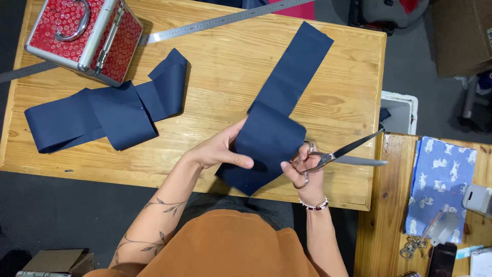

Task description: The person cuts a long strip of dark blue fabric into smaller pieces using scissors on a wooden table. They then fold the cut pieces and remove pins from the fabric.

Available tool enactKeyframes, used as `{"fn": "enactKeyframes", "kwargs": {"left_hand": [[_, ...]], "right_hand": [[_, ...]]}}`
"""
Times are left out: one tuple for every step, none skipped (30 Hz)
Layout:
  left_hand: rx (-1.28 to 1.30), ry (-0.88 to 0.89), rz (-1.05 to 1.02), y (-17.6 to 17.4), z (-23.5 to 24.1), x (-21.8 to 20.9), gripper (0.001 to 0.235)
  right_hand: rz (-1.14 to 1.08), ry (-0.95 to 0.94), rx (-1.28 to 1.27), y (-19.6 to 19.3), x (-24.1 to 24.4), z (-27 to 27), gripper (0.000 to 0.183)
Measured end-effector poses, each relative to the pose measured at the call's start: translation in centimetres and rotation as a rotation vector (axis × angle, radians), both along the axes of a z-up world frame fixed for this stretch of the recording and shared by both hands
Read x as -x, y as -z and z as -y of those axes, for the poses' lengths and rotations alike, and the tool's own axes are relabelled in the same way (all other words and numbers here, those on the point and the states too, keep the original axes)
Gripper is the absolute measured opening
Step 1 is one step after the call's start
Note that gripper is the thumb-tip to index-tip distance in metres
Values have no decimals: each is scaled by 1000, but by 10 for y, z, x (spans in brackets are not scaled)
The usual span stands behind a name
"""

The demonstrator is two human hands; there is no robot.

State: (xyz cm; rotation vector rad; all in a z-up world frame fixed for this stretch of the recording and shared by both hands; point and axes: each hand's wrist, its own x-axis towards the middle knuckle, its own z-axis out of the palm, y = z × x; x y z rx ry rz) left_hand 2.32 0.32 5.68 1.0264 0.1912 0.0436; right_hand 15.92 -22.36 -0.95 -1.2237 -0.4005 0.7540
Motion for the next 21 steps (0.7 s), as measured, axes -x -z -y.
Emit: {"fn": "enactKeyframes", "kwargs": {"left_hand": [[0, 2, -1, 2, -1, 0, 116], [16, 2, 20, 4, -2, 0, 114], [31, 4, 41, 6, -2, -1, 112], [31, 8, 42, 8, -1, -3, 112], [8, -1, 40, 11, 0, -3, 111], [-15, -9, 38, 14, 2, -4, 110], [-15, -8, 36, 13, 2, -3, 110], [-10, -20, 32, 12, 2, -2, 107], [-5, -30, 30, 10, 2, -3, 104], [-6, -27, 31, 11, 2, -4, 104], [-25, -36, 23, 11, 3, -4, 102], [-45, -45, 15, 11, 3, -3, 101], [-45, -45, 14, 11, 3, -2, 101], [-68, -35, 12, 10, 2, -1, 99], [-89, -23, 10, 10, 3, -1, 98], [-89, -20, 10, 11, 3, 2, 98], [-149, 33, -2, 12, 2, 5, 100], [-209, 87, -15, 13, 1, 7, 102], [-209, 90, -14, 14, -2, 9, 102], [-246, 126, -40, 15, -5, 11, 101], [-285, 160, -65, 15, -8, 12, 100]], "right_hand": [[-1, 2, 0, -1, 0, 0, 50], [28, -16, -8, -3, -1, 0, 50], [58, -33, -17, -5, -2, 1, 50], [59, -29, -17, -6, -1, 1, 50], [65, -21, -14, -8, 0, 0, 51], [71, -13, -11, -10, 1, -1, 51], [69, -12, -11, -14, 3, -2, 51], [64, -13, -24, -18, 4, -4, 52], [62, -12, -38, -22, 4, -5, 52], [63, -10, -39, -18, 4, -5, 52], [59, -2, -38, -14, 5, -4, 53], [56, 6, -38, -10, 6, -3, 53], [55, 7, -39, -11, 6, -4, 53], [56, 24, -42, -11, 6, -6, 53], [59, 44, -42, -12, 6, -6, 54], [59, 47, -42, -16, 7, -8, 54], [32, 105, -72, -21, 7, -10, 51], [4, 164, -103, -26, 8, -13, 48], [5, 167, -103, -27, 7, -13, 48], [-50, 214, -127, -28, 6, -13, 47], [-104, 259, -152, -29, 5, -13, 45]]}}
